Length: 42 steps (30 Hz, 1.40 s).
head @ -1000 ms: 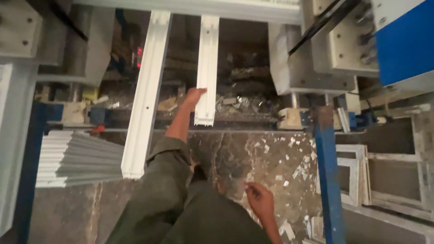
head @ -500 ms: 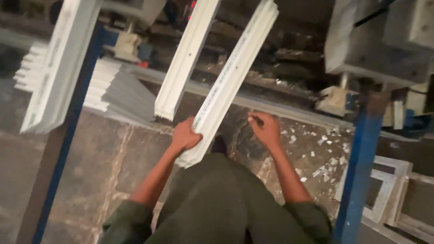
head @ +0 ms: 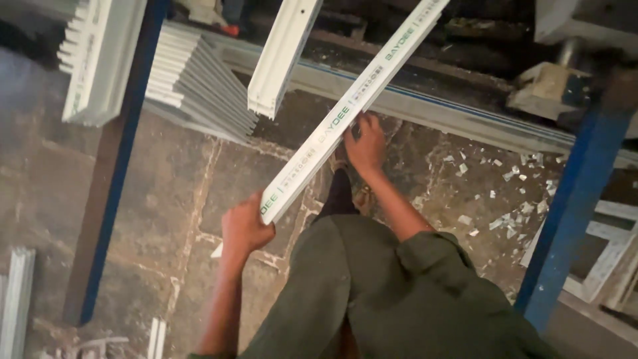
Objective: The person picks up long white window frame profiles from the floor, carries them to a cutting machine, and feeds them into the machine one at a time. The person repeatedly handles the profiles, aligns them, and operates the machine to cut the pieces.
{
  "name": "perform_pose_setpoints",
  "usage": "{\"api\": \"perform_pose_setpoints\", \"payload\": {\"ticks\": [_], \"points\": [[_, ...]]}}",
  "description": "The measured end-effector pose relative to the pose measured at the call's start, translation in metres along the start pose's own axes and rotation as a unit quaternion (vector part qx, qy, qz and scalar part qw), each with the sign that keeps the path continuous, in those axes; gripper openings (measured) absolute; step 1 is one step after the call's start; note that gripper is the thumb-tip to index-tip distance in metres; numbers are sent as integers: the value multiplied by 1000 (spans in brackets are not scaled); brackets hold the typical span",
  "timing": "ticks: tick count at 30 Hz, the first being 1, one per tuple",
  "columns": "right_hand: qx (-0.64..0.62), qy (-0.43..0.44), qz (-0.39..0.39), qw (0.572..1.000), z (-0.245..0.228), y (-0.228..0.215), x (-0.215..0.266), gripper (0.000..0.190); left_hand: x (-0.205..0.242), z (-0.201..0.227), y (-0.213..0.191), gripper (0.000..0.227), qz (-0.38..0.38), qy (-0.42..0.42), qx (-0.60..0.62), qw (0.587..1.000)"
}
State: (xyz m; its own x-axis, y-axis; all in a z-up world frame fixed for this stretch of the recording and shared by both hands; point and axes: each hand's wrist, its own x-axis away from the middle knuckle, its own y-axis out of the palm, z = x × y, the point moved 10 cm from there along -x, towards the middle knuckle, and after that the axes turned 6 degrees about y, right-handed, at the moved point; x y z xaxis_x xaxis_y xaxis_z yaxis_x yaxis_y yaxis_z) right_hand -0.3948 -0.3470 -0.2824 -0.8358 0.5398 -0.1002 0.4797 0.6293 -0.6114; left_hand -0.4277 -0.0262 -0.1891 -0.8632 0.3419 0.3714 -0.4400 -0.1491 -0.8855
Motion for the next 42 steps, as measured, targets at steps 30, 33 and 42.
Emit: {"api": "perform_pose_setpoints", "payload": {"ticks": [30,33,42], "points": [[-42,28,-196,979,108,-121,144,77,-80,137,-229,67,-279,250,-505,777],[43,112,-135,984,167,-107,197,82,-129,214,-211,60,-344,270,-517,736],[68,419,-12,906,250,-176,323,45,-282,376,-17,40,-174,555,-436,686]]}}
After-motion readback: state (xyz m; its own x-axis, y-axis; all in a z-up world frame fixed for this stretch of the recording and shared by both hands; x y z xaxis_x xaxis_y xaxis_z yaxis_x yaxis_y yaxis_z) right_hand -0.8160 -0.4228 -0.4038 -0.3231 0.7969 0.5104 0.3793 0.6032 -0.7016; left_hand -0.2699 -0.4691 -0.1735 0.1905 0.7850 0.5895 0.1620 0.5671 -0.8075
